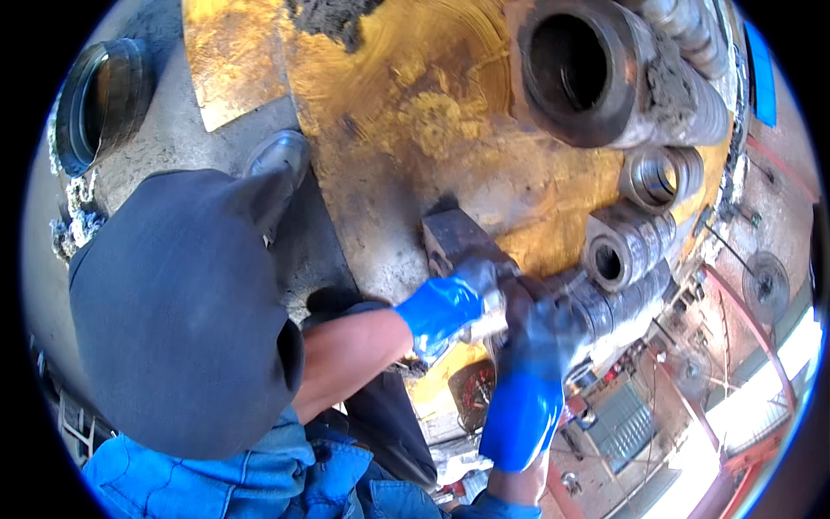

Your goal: The person is cleaning cylindrical metal parts using a wire brush and a hammer. They scrub the surfaces and edges of the parts, occasionally tapping them with the hammer, and then place them back in a stack.

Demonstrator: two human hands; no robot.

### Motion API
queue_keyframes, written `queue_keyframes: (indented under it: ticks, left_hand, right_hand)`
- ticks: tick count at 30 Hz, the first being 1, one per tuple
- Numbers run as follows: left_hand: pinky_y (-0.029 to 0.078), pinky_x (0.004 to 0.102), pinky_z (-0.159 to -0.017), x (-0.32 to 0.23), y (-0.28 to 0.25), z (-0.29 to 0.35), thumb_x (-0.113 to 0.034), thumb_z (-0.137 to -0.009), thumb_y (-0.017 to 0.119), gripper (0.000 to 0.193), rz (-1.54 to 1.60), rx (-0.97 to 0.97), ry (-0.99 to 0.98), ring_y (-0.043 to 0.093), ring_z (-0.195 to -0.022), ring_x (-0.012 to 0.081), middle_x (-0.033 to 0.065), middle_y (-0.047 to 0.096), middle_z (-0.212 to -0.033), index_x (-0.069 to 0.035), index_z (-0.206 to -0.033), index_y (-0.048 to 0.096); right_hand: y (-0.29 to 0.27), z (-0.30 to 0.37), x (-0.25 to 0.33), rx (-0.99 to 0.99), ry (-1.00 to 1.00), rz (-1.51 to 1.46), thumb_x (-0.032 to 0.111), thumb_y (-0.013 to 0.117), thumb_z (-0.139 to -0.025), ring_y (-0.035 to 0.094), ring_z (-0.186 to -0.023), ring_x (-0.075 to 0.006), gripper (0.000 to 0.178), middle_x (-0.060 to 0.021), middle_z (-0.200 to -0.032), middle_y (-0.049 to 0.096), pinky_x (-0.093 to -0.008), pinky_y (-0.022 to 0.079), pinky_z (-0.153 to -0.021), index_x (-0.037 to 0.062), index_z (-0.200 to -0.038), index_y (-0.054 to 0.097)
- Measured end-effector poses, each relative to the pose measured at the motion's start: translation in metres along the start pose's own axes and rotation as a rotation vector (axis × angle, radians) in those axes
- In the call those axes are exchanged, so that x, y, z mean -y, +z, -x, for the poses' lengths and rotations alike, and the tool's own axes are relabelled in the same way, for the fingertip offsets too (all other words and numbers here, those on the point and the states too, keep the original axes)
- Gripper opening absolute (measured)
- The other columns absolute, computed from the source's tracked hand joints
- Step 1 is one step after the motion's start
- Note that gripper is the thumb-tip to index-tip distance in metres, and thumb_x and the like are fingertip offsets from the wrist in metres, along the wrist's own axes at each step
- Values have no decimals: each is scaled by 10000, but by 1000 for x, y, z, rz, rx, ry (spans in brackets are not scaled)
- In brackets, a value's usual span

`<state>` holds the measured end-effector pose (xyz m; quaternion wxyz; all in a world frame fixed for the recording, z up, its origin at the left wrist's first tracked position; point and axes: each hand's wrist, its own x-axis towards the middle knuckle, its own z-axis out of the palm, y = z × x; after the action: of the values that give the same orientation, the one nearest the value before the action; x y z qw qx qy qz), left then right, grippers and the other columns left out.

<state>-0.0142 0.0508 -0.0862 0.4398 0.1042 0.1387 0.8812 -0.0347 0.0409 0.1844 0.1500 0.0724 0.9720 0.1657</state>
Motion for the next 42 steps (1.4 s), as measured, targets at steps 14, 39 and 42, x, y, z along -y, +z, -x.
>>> queue_keyframes:
  ticks: [14, 39, 42]
  left_hand:
    - [495, 430, -632, -42, 61, -2, -24, -846, 659, 53, 13, -542, -282, 635, -701, 231, 131, 678, -796, -19, -860, 710]
    - [566, 432, -774, -56, 211, 105, -234, -907, 604, 186, -2121, 1387, 43, 731, -1010, 242, 16, 767, -994, -208, -950, 783]
    - [562, 402, -834, -77, 216, 104, -196, -927, 595, 234, -2281, 1491, 91, 710, -1084, 220, 10, 764, -1103, -195, -1055, 790]
  right_hand:
    - [-4, 20, 1, 13, 21, -5, 163, 712, -860, 702, -948, -361, 476, -114, -1316, 636, -512, 564, -772, 227, -1316, 591]
    - [11, 245, 92, 582, 901, -108, 350, 379, -1040, 421, -1434, -317, 493, -118, -1356, 653, -537, 157, -1217, 131, -1461, 514]
    - [22, 242, 95, 418, 879, -323, 388, 501, -972, 521, -1356, -303, 486, -135, -1268, 700, -540, 274, -1165, 122, -1369, 593]
